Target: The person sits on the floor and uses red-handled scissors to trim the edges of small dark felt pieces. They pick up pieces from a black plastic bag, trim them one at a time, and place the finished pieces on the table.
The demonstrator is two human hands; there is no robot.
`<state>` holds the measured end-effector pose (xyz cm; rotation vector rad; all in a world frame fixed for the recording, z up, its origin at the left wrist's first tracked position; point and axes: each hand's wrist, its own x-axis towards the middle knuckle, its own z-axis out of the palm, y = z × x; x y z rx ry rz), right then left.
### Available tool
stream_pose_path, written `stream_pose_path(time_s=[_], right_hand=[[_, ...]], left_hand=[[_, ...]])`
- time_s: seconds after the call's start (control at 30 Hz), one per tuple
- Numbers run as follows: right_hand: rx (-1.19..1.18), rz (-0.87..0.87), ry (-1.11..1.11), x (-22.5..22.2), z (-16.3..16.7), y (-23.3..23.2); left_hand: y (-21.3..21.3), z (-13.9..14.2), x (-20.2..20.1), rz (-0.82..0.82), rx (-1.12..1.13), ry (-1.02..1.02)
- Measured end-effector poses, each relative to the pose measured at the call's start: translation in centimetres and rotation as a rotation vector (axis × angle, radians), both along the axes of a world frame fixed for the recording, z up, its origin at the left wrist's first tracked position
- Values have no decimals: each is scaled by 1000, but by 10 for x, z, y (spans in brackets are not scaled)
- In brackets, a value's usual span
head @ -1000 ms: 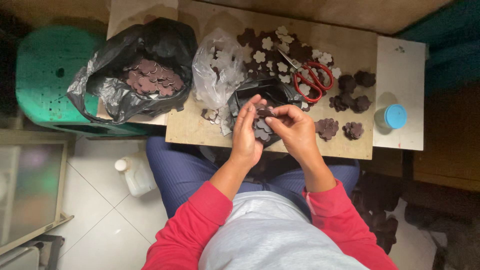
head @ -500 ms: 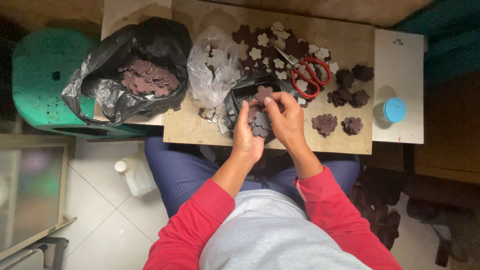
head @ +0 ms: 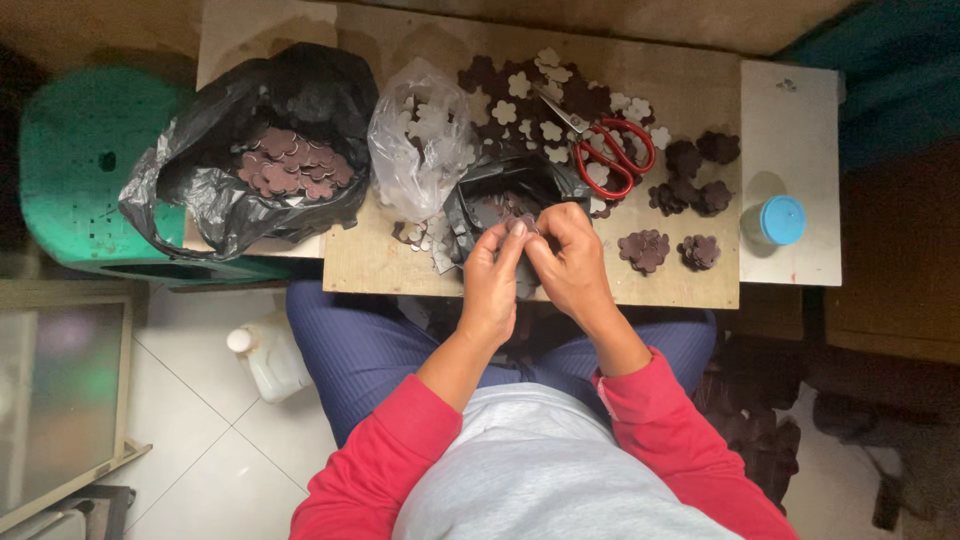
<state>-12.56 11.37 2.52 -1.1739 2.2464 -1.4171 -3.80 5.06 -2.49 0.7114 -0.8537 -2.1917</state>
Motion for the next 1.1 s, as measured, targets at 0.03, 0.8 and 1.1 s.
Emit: stream_pose_path(time_s=[0.03,0.8,1.1], right_hand=[[-13,-12,-60,0,3,1],[-383,-86,-903,-1,-50,96],[-505,-215,-1033,-8,-49,114]], left_hand=[[-1,2,3,-11,-14,-39],[26,24,25,-427,1,-285],[37,10,18,-424,-133,-433]])
